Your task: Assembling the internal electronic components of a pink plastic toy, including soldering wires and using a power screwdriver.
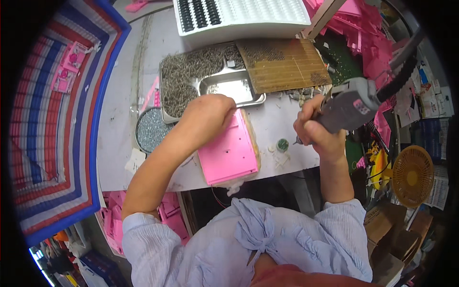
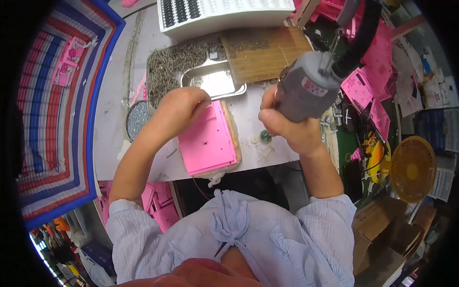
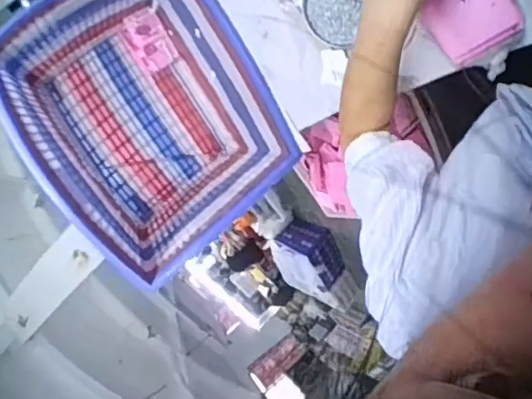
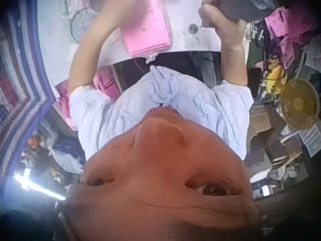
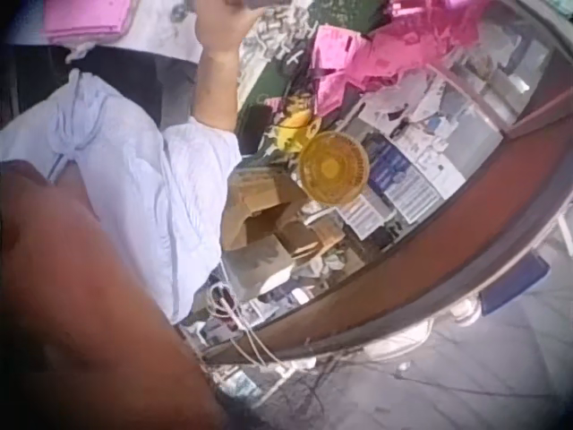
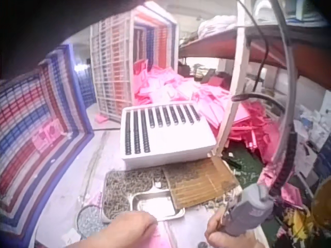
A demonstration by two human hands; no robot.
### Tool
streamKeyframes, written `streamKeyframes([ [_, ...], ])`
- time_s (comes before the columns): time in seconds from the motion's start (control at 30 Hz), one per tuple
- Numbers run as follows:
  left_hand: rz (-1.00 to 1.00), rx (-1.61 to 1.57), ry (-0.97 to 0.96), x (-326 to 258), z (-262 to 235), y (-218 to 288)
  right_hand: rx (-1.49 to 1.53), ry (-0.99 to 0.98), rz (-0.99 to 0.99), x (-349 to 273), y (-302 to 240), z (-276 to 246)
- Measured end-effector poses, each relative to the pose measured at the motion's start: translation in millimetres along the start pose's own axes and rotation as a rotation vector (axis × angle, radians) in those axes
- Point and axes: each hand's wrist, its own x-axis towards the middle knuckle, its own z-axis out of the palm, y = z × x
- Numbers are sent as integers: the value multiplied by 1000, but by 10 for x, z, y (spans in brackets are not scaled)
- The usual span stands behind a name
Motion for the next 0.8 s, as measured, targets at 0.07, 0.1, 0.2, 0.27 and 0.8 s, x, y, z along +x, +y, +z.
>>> streamKeyframes([
  [0.07,-74,87,-3,158,1,-118,8,43,-39,6,43,-27],
  [0.1,-107,94,-13,191,6,-132,-16,45,-31,-2,28,-25],
  [0.2,-214,44,27,183,42,-280,-61,54,-7,-53,56,-36],
  [0.27,-309,30,44,103,-71,-373,-12,51,5,-78,69,-87],
  [0.8,-54,52,290,-1107,541,324,119,-132,-309,376,491,480],
])
